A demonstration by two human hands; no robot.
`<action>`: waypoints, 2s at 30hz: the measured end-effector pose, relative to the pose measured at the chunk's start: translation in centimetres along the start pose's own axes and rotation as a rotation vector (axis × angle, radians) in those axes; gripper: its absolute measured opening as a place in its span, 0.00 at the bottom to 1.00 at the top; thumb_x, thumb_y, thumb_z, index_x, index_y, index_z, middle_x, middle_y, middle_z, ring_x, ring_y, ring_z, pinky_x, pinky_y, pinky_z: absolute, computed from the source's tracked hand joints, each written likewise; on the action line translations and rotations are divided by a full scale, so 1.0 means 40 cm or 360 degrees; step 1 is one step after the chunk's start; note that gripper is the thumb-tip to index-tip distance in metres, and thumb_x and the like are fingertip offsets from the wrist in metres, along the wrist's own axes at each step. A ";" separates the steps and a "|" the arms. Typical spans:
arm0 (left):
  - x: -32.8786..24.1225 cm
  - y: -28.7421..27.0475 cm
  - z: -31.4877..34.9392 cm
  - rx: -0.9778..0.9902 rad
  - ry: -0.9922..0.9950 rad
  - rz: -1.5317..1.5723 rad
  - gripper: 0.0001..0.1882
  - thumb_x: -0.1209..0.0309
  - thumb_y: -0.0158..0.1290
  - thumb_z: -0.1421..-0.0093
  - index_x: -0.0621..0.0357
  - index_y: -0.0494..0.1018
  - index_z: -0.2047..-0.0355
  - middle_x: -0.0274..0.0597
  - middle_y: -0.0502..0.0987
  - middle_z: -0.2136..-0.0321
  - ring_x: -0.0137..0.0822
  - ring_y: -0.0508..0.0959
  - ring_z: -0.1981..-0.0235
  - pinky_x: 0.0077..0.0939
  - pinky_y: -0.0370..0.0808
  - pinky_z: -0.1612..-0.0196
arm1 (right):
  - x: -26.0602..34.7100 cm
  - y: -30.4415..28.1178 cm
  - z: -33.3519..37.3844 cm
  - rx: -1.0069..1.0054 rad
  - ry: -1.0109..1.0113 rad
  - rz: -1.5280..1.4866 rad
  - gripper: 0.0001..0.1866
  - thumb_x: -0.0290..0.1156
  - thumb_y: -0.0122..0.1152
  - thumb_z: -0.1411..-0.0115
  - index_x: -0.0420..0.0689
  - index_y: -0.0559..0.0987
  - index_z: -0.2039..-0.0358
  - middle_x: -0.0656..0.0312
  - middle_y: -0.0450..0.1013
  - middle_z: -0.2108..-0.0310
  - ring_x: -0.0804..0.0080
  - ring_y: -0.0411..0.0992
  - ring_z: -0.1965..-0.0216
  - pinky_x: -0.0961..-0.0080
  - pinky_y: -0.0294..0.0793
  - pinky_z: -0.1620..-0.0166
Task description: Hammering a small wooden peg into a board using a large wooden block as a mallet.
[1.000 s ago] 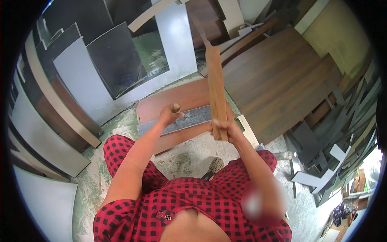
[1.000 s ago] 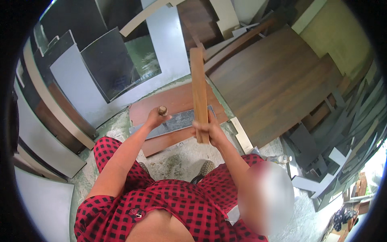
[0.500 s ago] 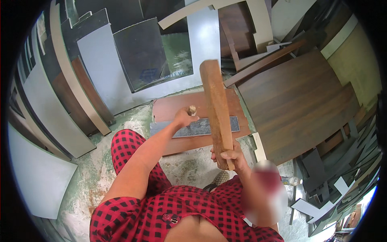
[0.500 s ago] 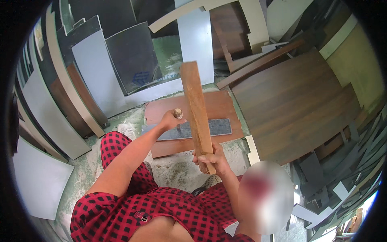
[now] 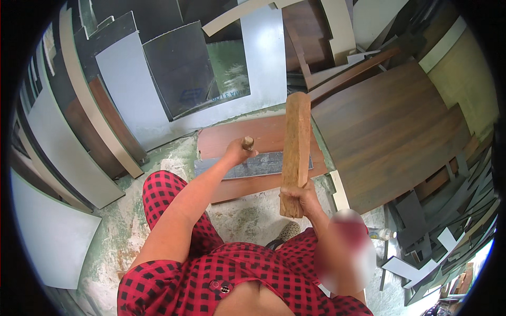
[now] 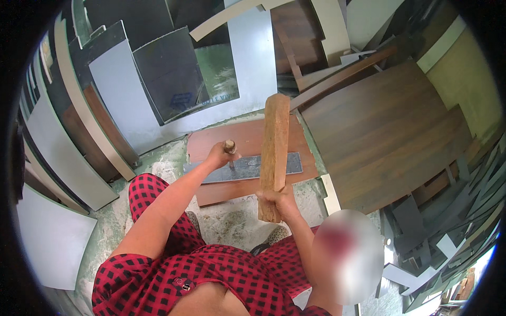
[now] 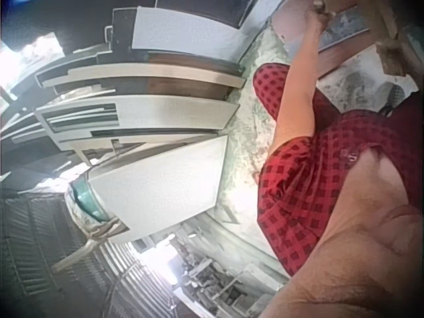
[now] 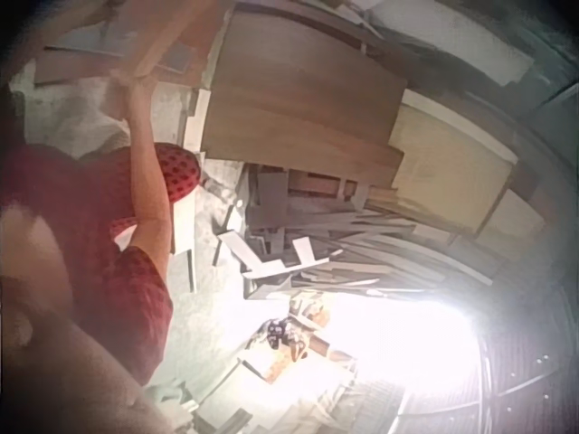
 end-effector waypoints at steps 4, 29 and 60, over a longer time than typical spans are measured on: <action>-0.026 0.002 0.011 -0.0020 0.0106 0.0116 0.18 0.68 0.65 0.60 0.60 0.74 0.68 0.38 0.76 0.74 0.30 0.73 0.72 0.28 0.70 0.66 | 0.036 0.027 0.019 0.0091 -0.0145 0.0195 0.25 0.23 0.66 0.62 0.35 0.69 0.60 0.59 0.71 0.70 0.71 0.72 0.71 0.73 0.74 0.66; 0.029 0.009 -0.002 -0.0097 0.0096 0.0136 0.19 0.69 0.64 0.59 0.61 0.75 0.65 0.41 0.78 0.70 0.33 0.76 0.69 0.29 0.71 0.62 | 0.096 0.108 0.054 0.0212 -0.0513 0.0684 0.32 0.29 0.70 0.64 0.37 0.69 0.55 0.62 0.70 0.64 0.74 0.68 0.64 0.73 0.69 0.59; -0.070 0.011 0.042 0.0024 0.0231 -0.0131 0.14 0.67 0.55 0.48 0.59 0.74 0.62 0.47 0.79 0.67 0.40 0.78 0.64 0.28 0.71 0.62 | 0.058 0.105 0.055 0.0194 -0.0411 0.0796 0.33 0.30 0.67 0.64 0.37 0.69 0.53 0.60 0.72 0.72 0.71 0.70 0.72 0.73 0.70 0.65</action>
Point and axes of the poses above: each hand's wrist, its own z-axis away from the middle knuckle, its own y-axis out of the palm, x = y × z, the point moved 7 cm from there along -z, towards the middle knuckle
